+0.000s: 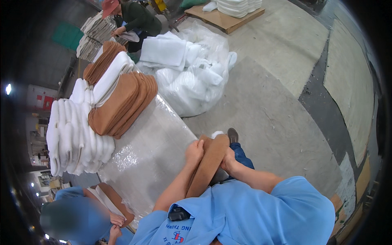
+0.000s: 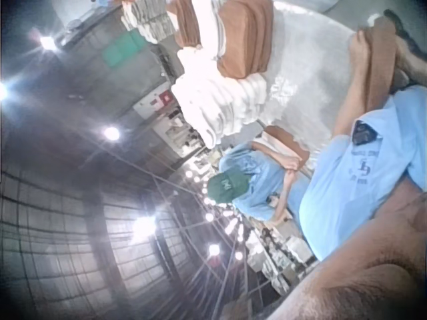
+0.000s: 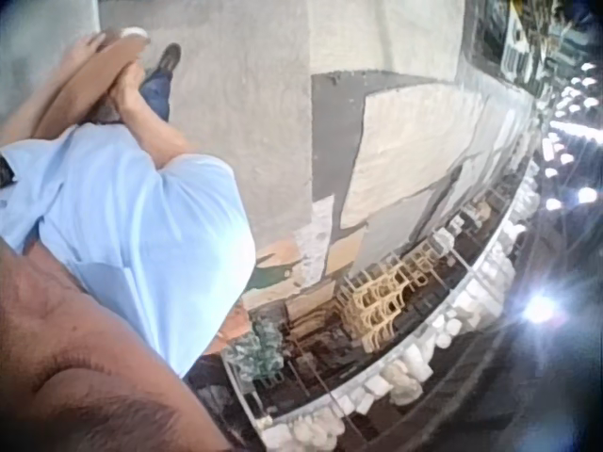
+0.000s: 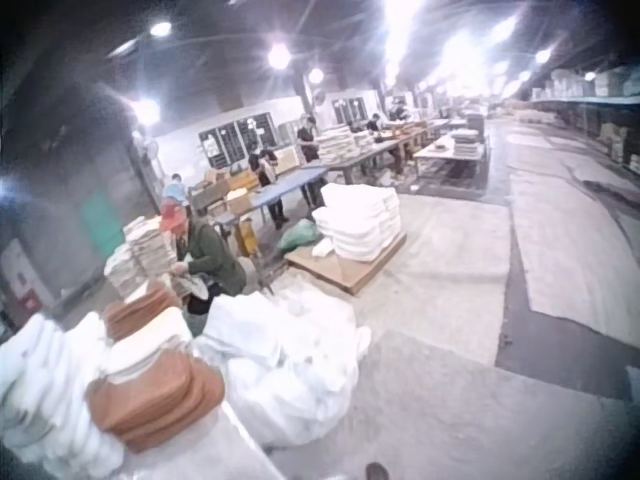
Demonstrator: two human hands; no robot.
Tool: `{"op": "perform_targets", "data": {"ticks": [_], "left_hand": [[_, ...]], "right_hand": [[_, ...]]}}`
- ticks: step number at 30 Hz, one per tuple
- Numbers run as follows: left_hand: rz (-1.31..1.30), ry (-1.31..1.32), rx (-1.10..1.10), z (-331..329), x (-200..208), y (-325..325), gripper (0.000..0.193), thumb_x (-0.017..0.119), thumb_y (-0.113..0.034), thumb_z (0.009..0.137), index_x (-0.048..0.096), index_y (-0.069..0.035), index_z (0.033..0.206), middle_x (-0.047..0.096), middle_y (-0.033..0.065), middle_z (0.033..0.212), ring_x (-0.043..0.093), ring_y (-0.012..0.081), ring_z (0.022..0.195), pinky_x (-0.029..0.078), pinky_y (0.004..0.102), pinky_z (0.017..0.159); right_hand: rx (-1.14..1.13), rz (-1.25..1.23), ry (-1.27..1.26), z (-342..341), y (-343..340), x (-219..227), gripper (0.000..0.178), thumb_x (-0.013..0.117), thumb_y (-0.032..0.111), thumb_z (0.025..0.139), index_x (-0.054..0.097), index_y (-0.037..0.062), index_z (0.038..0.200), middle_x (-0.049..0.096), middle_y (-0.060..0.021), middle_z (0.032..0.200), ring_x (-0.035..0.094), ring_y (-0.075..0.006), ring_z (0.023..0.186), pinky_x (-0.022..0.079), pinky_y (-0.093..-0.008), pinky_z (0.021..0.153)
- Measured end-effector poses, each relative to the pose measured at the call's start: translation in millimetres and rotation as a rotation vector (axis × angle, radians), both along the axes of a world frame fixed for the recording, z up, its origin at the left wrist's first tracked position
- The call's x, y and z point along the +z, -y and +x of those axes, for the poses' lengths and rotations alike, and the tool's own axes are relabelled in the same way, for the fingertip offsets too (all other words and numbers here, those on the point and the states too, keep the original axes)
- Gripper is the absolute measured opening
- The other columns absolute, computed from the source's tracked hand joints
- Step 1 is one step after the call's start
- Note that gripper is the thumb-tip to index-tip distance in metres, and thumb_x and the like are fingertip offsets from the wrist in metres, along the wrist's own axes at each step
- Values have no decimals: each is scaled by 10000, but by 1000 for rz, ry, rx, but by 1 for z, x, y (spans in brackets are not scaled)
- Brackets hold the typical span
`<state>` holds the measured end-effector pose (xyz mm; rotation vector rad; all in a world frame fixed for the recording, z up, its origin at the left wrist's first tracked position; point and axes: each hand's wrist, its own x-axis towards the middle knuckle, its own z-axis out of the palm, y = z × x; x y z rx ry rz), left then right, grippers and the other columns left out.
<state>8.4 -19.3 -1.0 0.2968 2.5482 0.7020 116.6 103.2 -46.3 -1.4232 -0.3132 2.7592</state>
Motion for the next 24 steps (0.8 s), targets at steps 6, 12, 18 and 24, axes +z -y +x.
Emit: {"op": "perform_targets", "data": {"ticks": [6, 12, 18, 24], "left_hand": [[-120, -178, -42, -2, 3, -22, 392, 553, -417, 1050, 680, -72, 916, 723, 212, 932, 658, 427, 951, 459, 547, 839], [-89, -504, -86, -1, -24, -12, 297, 642, -387, 992, 673, -142, 826, 636, 77, 897, 552, 316, 922, 379, 485, 847], [-77, -511, -34, 0, -32, -14, 294, 661, -370, 987, 673, -130, 817, 566, 72, 916, 514, 312, 936, 362, 475, 852], [-11, -586, -51, -10, -34, -12, 242, 697, -334, 951, 673, -122, 837, 601, 85, 897, 548, 332, 919, 389, 491, 834]], "right_hand": [[-79, -48, -60, -4, -18, -14, 413, 458, 362, 1109, 615, 74, 1360, 697, -118, 1268, 695, -289, 1125, 570, -431, 959], [31, -34, -98, -9, -4, -65, 471, 453, 409, 1105, 612, 47, 1360, 694, -128, 1285, 694, -281, 1138, 568, -430, 962], [26, 32, -39, -39, 1, -70, 563, 440, 479, 1100, 600, 11, 1371, 692, -139, 1296, 696, -279, 1142, 567, -436, 964], [-9, 67, -54, -42, -6, -52, 660, 427, 548, 1096, 587, -24, 1382, 689, -150, 1307, 698, -277, 1145, 567, -442, 966]]}}
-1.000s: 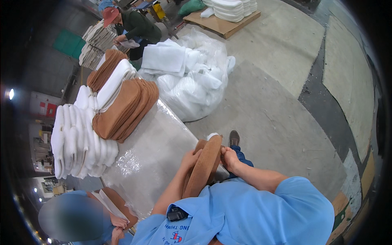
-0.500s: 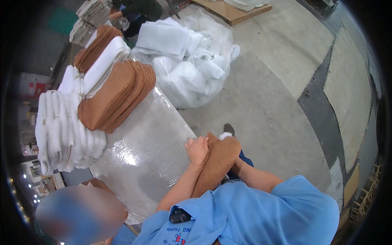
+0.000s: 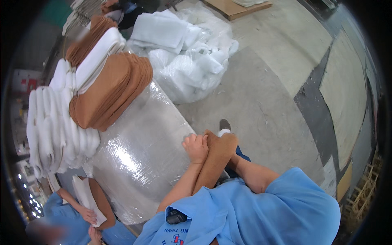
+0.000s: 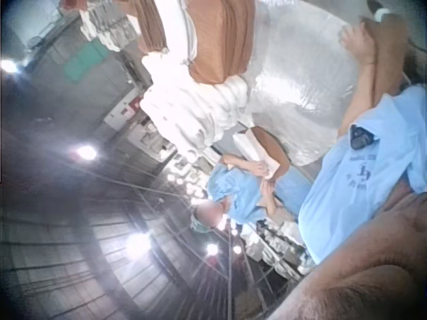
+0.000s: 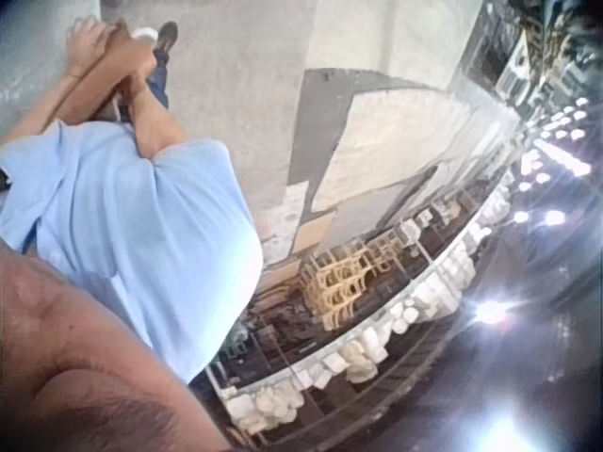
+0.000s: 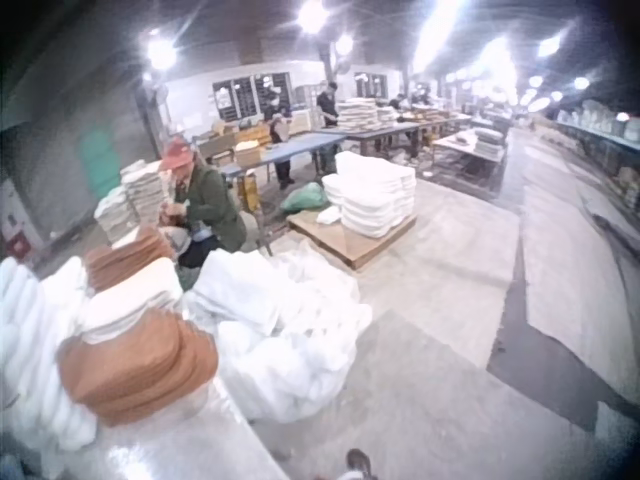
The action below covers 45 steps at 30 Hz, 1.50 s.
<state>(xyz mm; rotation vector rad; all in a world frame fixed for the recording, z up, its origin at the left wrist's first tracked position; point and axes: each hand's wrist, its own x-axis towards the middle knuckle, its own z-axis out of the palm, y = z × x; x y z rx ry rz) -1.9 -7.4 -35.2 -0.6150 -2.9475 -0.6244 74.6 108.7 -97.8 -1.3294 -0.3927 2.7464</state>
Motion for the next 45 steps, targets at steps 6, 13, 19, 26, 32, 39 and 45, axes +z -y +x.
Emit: {"op": "perform_targets", "data": {"ticks": [6, 13, 19, 26, 32, 39, 45], "left_hand": [[279, 327, -245, -58, 28, -35, 151, 667, -209, 980, 715, -68, 1001, 692, 138, 948, 643, 331, 892, 500, 428, 830], [-78, 1231, -682, -78, 29, -127, 427, 735, -434, 960, 763, -9, 967, 682, 44, 801, 606, 129, 732, 503, 302, 659], [-806, 1158, -761, -78, 19, -176, 402, 801, -421, 885, 782, -23, 934, 667, 70, 737, 598, 178, 632, 499, 355, 567], [-831, 1333, -713, -79, 6, -172, 336, 780, -341, 849, 695, -50, 703, 590, 70, 632, 531, 196, 563, 429, 383, 517], [-734, 1356, -665, -71, -4, -162, 355, 787, -375, 872, 723, -56, 733, 605, 74, 681, 529, 203, 601, 440, 395, 539], [-85, 1212, -467, -47, -20, -114, 404, 797, -396, 877, 816, -22, 1028, 773, 191, 1069, 709, 334, 1040, 545, 446, 906], [-165, 1148, -195, -34, -8, -109, 358, 672, -287, 945, 775, -15, 1154, 710, 236, 1289, 665, 397, 1235, 540, 520, 990]], "right_hand": [[-144, 260, 127, 5, 4, -11, 759, 415, 618, 1092, 574, -60, 1393, 687, -161, 1317, 699, -275, 1149, 567, -448, 969], [-103, -125, 170, 26, -7, 27, 842, 322, 699, 1079, 602, -56, 1326, 692, -182, 1246, 702, -268, 1104, 567, -421, 951], [-126, -90, 118, 30, -7, 20, 863, 325, 726, 1064, 629, -55, 1272, 711, -164, 1167, 713, -242, 1045, 573, -410, 901], [-163, -67, 144, 23, -6, 19, 808, 383, 705, 1063, 630, -27, 1301, 709, -146, 1174, 712, -253, 1050, 588, -417, 897], [-72, -92, 110, 23, -9, 19, 669, 252, 630, 1116, 565, 117, 1410, 657, -154, 1332, 653, -323, 1191, 539, -483, 1041], [99, -70, -278, 46, -15, -26, 645, 316, 626, 1109, 538, 114, 1433, 605, -76, 1400, 599, -241, 1257, 510, -413, 1071], [446, -62, -335, 50, -42, 43, 688, 388, 681, 1068, 524, 120, 1442, 583, -71, 1411, 576, -228, 1271, 494, -401, 1081]]}}
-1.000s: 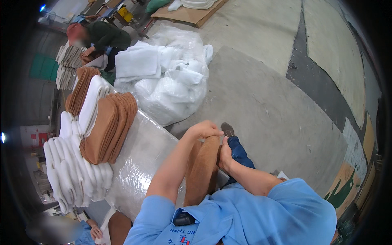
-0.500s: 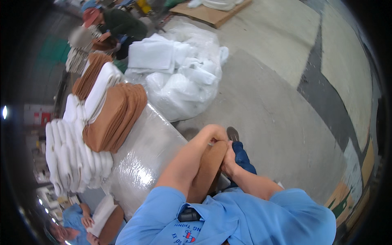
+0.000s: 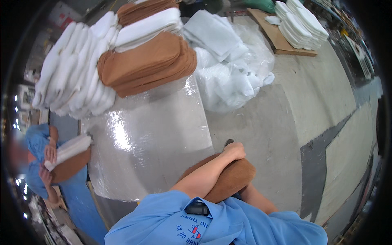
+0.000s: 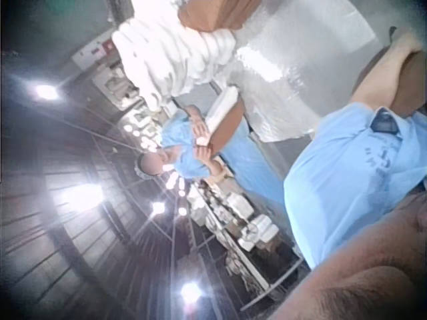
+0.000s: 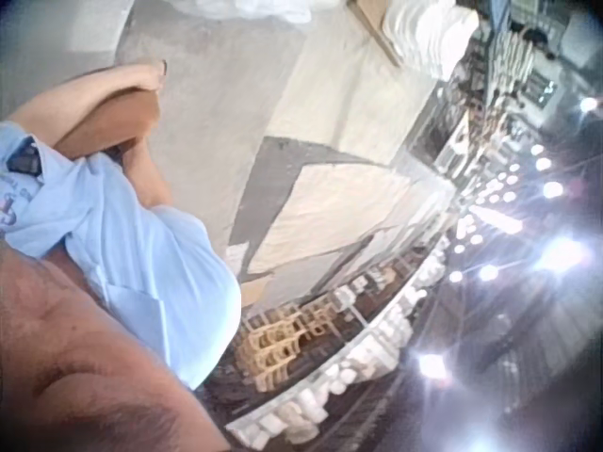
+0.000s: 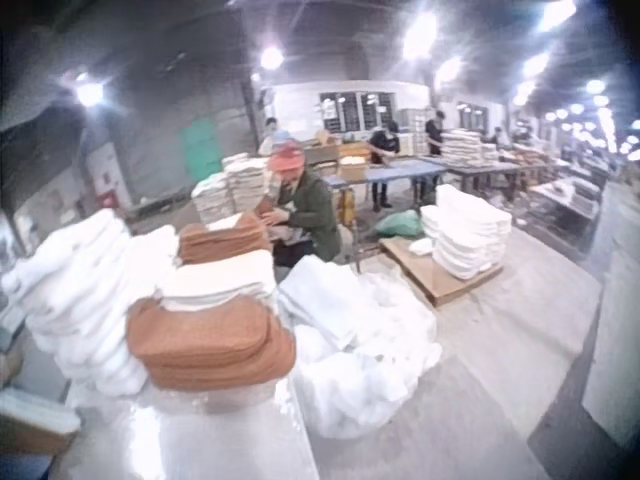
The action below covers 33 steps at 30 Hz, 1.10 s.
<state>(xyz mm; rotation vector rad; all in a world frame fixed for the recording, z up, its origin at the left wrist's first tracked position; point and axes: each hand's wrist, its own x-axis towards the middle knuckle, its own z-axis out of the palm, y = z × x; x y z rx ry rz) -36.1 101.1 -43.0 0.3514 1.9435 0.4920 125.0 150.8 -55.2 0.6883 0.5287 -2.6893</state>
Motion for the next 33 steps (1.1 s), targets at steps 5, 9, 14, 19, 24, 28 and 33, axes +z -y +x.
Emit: {"op": "perform_targets", "data": {"ticks": [5, 9, 14, 19, 24, 28, 33], "left_hand": [[-34, 21, 179, -3, -6, 14, 353, 639, -249, 936, 776, -46, 1190, 708, 213, 1322, 652, 404, 1276, 539, 509, 1047], [10, 44, 275, -14, -3, 34, 329, 623, -202, 915, 786, -16, 1131, 720, 252, 1261, 685, 411, 1212, 562, 498, 1005], [27, -17, 382, -2, -12, 45, 279, 623, -167, 924, 788, 13, 1059, 745, 280, 1132, 717, 428, 1111, 576, 516, 942], [82, -77, 398, 0, -26, 46, 321, 667, -264, 930, 778, 37, 943, 741, 292, 1037, 718, 458, 1012, 568, 534, 910], [152, -139, 316, -17, -9, 33, 328, 674, -264, 922, 771, 48, 960, 740, 300, 1033, 720, 462, 1014, 570, 542, 910], [138, -94, 283, -14, -5, 34, 334, 674, -271, 927, 775, 39, 996, 745, 283, 1055, 717, 452, 1048, 567, 541, 927], [96, 20, 345, -13, -11, 43, 257, 664, -161, 857, 799, -22, 1026, 756, 240, 1116, 724, 408, 1089, 577, 493, 932]], "right_hand": [[96, 28, 31, -14, -10, 7, 660, 396, 664, 1071, 533, 118, 1417, 590, -68, 1380, 583, -227, 1246, 498, -397, 1064], [118, 58, 85, -23, -17, 6, 638, 402, 650, 1074, 540, 117, 1396, 595, -66, 1356, 588, -226, 1225, 502, -394, 1051], [164, 68, 179, -31, -13, 8, 611, 410, 634, 1077, 548, 115, 1371, 602, -63, 1325, 594, -225, 1200, 506, -390, 1034], [185, 81, 174, -37, -14, 12, 585, 418, 617, 1081, 557, 114, 1345, 609, -61, 1295, 601, -223, 1175, 510, -386, 1017], [195, 95, 123, -35, -22, 14, 560, 425, 600, 1084, 565, 112, 1320, 616, -58, 1264, 608, -222, 1150, 514, -383, 999], [232, 109, 147, -30, -23, 16, 540, 432, 587, 1087, 572, 111, 1299, 621, -56, 1239, 613, -221, 1130, 517, -380, 986], [274, 133, 218, -31, -25, 15, 516, 439, 570, 1090, 581, 109, 1274, 628, -53, 1209, 619, -220, 1105, 521, -376, 969]]}}
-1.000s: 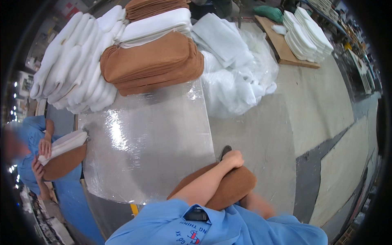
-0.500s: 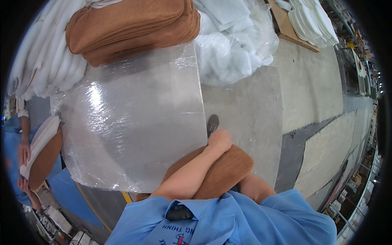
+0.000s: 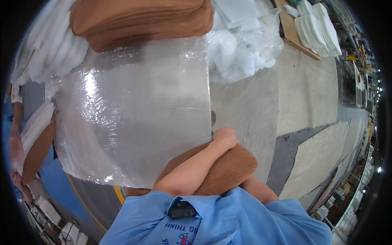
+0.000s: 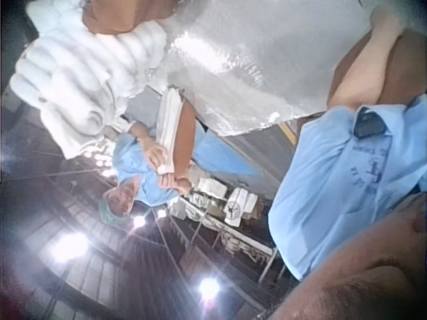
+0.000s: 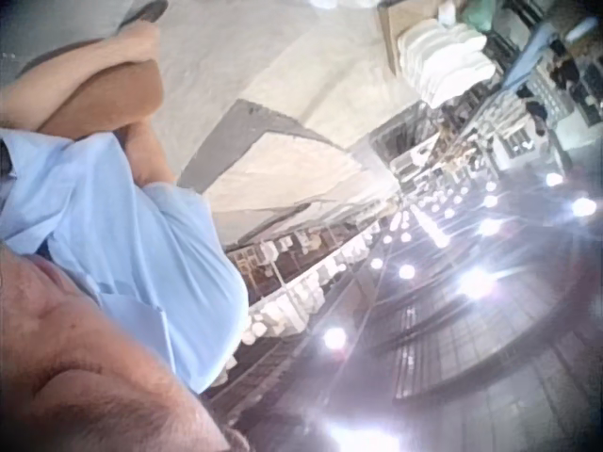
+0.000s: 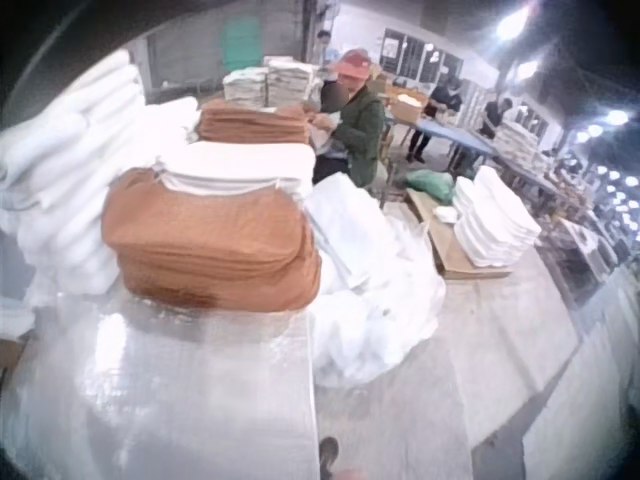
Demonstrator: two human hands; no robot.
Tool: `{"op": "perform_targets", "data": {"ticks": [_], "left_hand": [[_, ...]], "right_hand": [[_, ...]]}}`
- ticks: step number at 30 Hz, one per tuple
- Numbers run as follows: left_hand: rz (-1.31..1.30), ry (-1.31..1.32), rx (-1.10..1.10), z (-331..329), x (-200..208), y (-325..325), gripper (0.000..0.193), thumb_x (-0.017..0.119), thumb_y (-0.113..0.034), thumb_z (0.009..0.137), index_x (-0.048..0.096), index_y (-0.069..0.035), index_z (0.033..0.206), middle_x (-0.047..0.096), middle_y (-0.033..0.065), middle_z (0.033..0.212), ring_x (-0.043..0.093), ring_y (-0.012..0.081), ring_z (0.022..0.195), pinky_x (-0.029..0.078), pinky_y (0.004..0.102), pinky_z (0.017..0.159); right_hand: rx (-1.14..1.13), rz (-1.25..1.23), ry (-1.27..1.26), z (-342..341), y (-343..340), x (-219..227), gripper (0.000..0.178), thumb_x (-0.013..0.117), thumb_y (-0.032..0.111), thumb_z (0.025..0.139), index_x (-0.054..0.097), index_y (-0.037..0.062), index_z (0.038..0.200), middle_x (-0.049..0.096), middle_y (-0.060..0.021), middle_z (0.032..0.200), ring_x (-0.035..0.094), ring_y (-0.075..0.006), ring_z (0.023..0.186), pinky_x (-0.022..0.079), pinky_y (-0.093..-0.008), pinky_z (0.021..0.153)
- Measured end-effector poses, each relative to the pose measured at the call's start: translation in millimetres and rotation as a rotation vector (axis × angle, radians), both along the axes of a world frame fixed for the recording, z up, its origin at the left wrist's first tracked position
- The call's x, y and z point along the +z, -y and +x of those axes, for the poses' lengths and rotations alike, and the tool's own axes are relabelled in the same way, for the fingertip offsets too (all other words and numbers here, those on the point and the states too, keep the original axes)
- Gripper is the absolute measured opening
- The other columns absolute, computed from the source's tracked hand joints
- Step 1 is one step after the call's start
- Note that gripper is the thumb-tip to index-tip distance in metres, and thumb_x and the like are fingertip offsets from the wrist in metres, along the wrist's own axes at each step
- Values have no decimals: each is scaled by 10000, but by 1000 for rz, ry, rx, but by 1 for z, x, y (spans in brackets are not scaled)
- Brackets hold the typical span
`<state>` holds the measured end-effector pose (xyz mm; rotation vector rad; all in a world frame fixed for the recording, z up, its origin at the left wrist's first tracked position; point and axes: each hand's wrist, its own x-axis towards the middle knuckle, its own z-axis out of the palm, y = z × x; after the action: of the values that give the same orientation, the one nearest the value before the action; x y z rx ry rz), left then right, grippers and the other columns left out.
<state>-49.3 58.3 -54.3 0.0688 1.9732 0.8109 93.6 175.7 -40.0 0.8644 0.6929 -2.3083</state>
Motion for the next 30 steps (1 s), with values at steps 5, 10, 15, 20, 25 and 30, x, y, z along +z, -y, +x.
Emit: {"op": "perform_targets", "data": {"ticks": [5, 10, 15, 20, 25, 30], "left_hand": [[47, 86, 62, -3, -10, 1, 259, 661, -150, 853, 799, -14, 1025, 759, 234, 1119, 724, 402, 1095, 578, 481, 932], [71, 73, 13, -3, -11, 2, 250, 650, -115, 880, 789, -2, 1054, 757, 228, 1135, 725, 401, 1100, 582, 489, 937], [25, -24, -1, -3, 5, 1, 248, 642, -130, 901, 794, -32, 1070, 761, 207, 1147, 723, 406, 1108, 584, 501, 938], [51, -263, 81, -12, 66, 30, 263, 653, -268, 944, 814, -60, 964, 764, 223, 1011, 732, 410, 981, 569, 497, 888], [224, -524, 291, -12, 165, 101, 288, 665, -287, 969, 783, -33, 901, 754, 192, 872, 718, 351, 826, 544, 450, 778], [422, -748, 554, 14, 290, 165, 317, 652, -248, 1019, 740, 30, 893, 715, 125, 828, 654, 205, 788, 507, 357, 749]], "right_hand": [[31, 11, 49, -4, 4, -1, 492, 447, 553, 1093, 589, 108, 1248, 635, -51, 1178, 626, -219, 1080, 525, -372, 952], [46, 16, 31, -5, 8, 0, 470, 455, 536, 1097, 598, 106, 1223, 641, -48, 1148, 632, -218, 1054, 529, -368, 935], [52, 19, -90, -7, 14, 9, 450, 462, 519, 1100, 607, 105, 1197, 648, -45, 1117, 639, -217, 1029, 534, -364, 918], [26, 14, -307, -36, 37, 30, 430, 470, 503, 1103, 615, 103, 1172, 655, -43, 1086, 646, -215, 1004, 538, -360, 901], [-112, 49, -473, -95, 106, 74, 413, 478, 486, 1107, 624, 102, 1146, 662, -40, 1056, 652, -214, 979, 542, -356, 884], [-305, 85, -546, -143, 188, 166, 232, 573, 305, 1079, 592, 102, 967, 559, 6, 813, 560, -141, 735, 490, -332, 692]]}}
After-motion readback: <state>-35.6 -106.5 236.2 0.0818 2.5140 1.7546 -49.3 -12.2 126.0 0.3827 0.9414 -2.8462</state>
